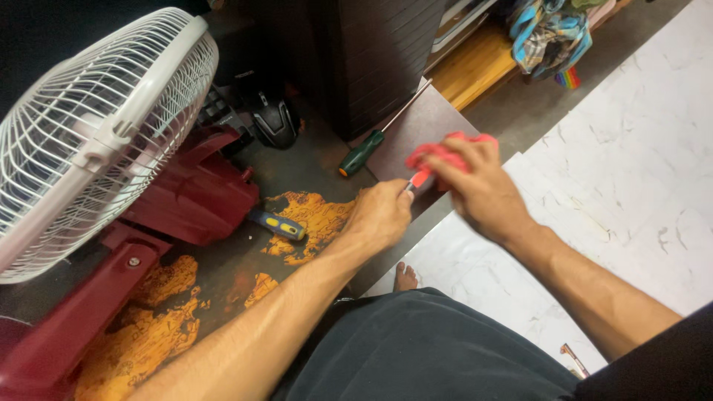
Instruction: The person assembles a table fan by attaching the front grill to the fan head and securing it with a screwdriver. They then wipe the fan base and surrounding table surface with a red cloth.
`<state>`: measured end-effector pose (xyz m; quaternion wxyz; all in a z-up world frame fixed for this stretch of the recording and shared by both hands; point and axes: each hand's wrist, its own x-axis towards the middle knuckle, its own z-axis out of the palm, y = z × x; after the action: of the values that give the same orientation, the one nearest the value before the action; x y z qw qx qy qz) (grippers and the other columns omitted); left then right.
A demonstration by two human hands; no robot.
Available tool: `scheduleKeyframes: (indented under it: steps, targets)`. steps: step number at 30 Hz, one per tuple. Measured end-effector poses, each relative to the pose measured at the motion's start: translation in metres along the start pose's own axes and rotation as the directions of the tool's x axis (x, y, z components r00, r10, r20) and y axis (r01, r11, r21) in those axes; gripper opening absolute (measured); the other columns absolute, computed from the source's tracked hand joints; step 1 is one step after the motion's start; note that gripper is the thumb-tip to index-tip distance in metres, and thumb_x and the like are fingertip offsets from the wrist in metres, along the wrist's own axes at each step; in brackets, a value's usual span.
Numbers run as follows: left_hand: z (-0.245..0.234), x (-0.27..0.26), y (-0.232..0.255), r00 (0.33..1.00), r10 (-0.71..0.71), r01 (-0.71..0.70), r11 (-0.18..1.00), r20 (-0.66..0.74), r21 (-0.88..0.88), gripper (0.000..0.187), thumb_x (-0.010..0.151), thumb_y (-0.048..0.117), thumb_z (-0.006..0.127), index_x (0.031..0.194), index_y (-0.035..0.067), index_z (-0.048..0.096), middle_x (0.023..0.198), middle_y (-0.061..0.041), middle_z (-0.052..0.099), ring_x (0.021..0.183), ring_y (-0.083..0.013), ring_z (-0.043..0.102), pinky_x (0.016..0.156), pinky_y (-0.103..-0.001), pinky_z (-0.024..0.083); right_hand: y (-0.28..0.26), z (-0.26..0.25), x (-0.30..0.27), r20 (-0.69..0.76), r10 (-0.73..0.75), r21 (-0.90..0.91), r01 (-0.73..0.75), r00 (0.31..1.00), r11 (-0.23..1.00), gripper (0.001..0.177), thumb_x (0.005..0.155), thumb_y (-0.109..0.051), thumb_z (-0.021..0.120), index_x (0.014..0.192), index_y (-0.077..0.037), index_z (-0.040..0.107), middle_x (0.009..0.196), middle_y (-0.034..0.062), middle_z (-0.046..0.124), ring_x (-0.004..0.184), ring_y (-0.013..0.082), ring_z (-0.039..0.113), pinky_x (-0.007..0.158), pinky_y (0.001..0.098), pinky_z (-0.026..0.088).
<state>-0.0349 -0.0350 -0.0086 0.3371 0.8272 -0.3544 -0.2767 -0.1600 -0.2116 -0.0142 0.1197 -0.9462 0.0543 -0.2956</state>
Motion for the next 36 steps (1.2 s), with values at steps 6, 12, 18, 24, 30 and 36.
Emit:
scheduleKeyframes:
  steps: [6,12,18,24,30,36]
  targets:
    - [0.009,0.007,-0.015,0.997,-0.077,0.078,0.996,-0.013,0.036,0.029,0.102,0.026,0.051,0.111,0.004,0.067,0.097,-0.025,0.071,0.098,-0.0457,0.067,0.086,-0.054,0.051,0.054,-0.011,-0.010,-0.110,0.545,0.048,-0.543,0.831,0.838,0.036,0.106,0.000,0.057,0.135,-0.016,0.071,0.125,0.0070,0.074,0.119,0.0311,0.062,0.105,0.0406,0.052]
    - [-0.004,0.039,-0.019,0.978,0.203,-0.186,0.949,-0.041,0.254,0.077,0.083,0.002,0.058,0.155,0.012,0.035,0.123,-0.031,0.052,0.101,-0.0515,0.063,0.085,-0.056,0.051,-0.010,0.030,-0.029,0.122,0.156,0.196,-0.178,0.980,0.964,0.043,0.084,-0.009,0.073,0.125,-0.006,0.059,0.123,0.0148,0.062,0.117,0.0363,0.057,0.100,0.0489,0.046]
    - [-0.004,0.080,-0.015,0.976,0.215,-0.198,0.774,0.044,0.601,0.051,0.096,0.009,0.056,0.145,0.016,0.045,0.124,-0.022,0.058,0.096,-0.0420,0.069,0.075,-0.055,0.056,0.010,0.040,-0.033,0.270,0.124,0.060,-0.145,0.955,0.988,0.059,0.071,-0.011,0.078,0.128,-0.012,0.065,0.135,0.0168,0.062,0.113,0.0419,0.054,0.096,0.0490,0.049]
    - [0.006,0.093,-0.032,0.953,0.304,-0.147,0.497,-0.012,0.855,0.024,0.094,0.012,0.061,0.117,0.006,0.064,0.119,-0.014,0.060,0.091,-0.0337,0.072,0.067,-0.046,0.060,0.106,0.025,-0.031,0.101,0.621,0.066,-0.628,0.778,0.776,0.037,0.089,-0.012,0.064,0.125,-0.008,0.070,0.118,0.0222,0.070,0.107,0.0409,0.067,0.098,0.0453,0.053]
    - [0.007,0.080,-0.017,0.941,0.310,-0.088,0.607,-0.133,0.790,0.045,0.083,0.007,0.064,0.128,0.005,0.057,0.115,-0.015,0.056,0.089,-0.0350,0.071,0.063,-0.048,0.058,0.077,-0.001,-0.039,-0.014,0.372,0.229,-0.359,0.928,0.905,0.036,0.092,-0.013,0.067,0.128,-0.006,0.067,0.124,0.0209,0.068,0.114,0.0399,0.065,0.101,0.0467,0.051]
    - [0.022,0.016,0.003,0.898,0.300,-0.049,0.795,-0.321,0.605,0.064,0.070,0.010,0.071,0.131,0.001,0.055,0.120,-0.021,0.054,0.090,-0.0375,0.069,0.067,-0.051,0.057,-0.001,0.037,-0.049,0.307,-0.056,0.270,-0.030,0.950,0.962,0.045,0.086,-0.010,0.071,0.131,-0.014,0.066,0.143,0.0171,0.059,0.119,0.0435,0.050,0.100,0.0485,0.048]
